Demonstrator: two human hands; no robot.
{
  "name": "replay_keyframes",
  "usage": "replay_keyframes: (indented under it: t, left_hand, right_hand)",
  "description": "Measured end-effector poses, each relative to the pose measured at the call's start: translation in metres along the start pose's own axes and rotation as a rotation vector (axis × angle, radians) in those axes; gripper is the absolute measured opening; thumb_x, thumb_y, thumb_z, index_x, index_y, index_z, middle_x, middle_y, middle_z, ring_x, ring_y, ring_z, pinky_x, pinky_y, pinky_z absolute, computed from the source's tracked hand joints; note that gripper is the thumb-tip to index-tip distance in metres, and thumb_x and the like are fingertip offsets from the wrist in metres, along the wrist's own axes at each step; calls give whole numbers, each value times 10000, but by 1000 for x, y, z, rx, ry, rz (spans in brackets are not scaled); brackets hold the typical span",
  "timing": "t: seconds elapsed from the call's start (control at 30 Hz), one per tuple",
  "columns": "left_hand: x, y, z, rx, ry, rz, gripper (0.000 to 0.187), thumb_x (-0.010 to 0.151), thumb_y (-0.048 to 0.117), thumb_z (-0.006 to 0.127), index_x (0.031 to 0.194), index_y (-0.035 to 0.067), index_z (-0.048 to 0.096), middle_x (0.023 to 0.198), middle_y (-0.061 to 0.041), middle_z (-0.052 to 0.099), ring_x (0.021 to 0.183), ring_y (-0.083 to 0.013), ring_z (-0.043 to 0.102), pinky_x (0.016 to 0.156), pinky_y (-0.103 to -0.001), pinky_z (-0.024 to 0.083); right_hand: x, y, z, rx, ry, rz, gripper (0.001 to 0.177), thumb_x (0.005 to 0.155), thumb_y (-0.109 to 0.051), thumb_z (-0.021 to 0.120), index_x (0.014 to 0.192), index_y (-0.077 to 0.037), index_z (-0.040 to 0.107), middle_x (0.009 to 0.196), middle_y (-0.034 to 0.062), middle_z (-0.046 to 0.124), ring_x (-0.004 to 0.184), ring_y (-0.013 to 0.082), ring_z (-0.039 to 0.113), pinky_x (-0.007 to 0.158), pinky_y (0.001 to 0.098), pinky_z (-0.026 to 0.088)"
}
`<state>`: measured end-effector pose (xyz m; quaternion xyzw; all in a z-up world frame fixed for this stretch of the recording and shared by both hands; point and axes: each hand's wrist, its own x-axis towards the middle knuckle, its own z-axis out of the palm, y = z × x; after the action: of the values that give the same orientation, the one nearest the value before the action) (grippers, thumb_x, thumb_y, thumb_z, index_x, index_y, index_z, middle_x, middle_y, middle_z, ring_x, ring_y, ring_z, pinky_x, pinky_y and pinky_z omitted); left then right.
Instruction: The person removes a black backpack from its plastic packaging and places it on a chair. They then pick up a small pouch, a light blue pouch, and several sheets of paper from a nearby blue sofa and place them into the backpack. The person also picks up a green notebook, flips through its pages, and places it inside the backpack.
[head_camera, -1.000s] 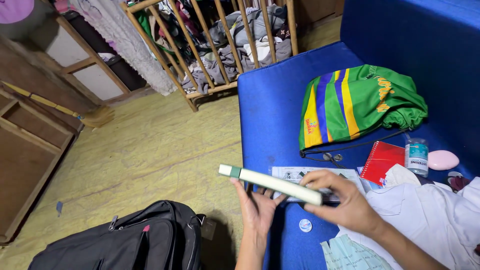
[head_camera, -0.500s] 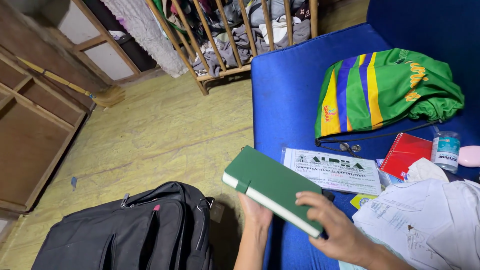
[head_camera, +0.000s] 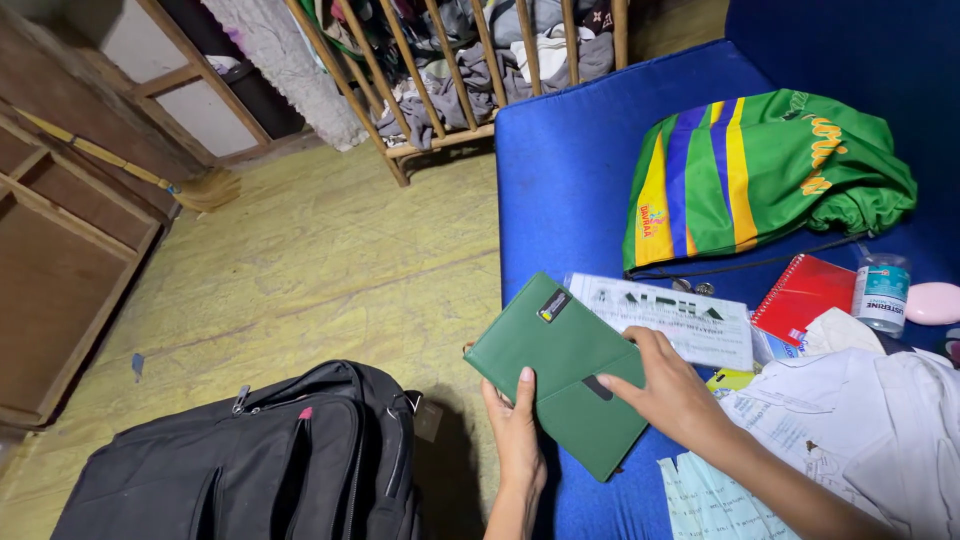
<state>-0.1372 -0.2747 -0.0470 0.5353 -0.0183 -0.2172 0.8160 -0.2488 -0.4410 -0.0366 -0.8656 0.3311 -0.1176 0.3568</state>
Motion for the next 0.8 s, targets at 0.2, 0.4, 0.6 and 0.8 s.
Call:
replay_keyframes:
  t: [0.2, 0.4, 0.6, 0.8]
  left_hand:
    - [-15, 18, 29, 181, -105, 156, 558, 903, 184, 710, 1399, 82, 477, 1299, -112, 639, 1192, -184, 597, 1019, -329, 478]
    - [-30, 35, 46, 255, -204, 192, 518, 904, 158, 722, 1360, 51, 503, 1258, -117, 653, 1154, -177, 612, 990, -320, 500]
    - [-33, 28, 54, 346, -218, 252, 479, 923, 155, 717, 1345, 31, 526, 1253, -124, 657, 1159, -188, 601, 1010, -326, 480]
    - [2, 17, 38, 360, -82, 326, 746, 911, 218, 658, 1549, 85, 295, 1506, -152, 480, 1342, -255, 520, 1118, -361, 392]
  right_hand:
    - [25, -43, -13, -91, 399, -356, 735, 832, -499, 719, 1298, 3, 453, 1098, 322, 654, 1000, 495, 656, 788, 551, 551]
    - [35, -32, -28, -101, 306, -239, 565, 942, -439, 620, 1305, -50, 429, 767, 274, 698, 715, 500, 686, 636, 583, 548]
    - [41, -20, -39, 13, 400, -177, 405, 1023, -193, 500, 1406, -68, 461, 691, 274, 670, 686, 449, 681, 652, 563, 518]
    - [47, -13, -43, 872, 124, -45, 255, 1041, -153, 461, 1260, -72, 562, 835, 146, 711, 628, 175, 667, 497, 324, 489]
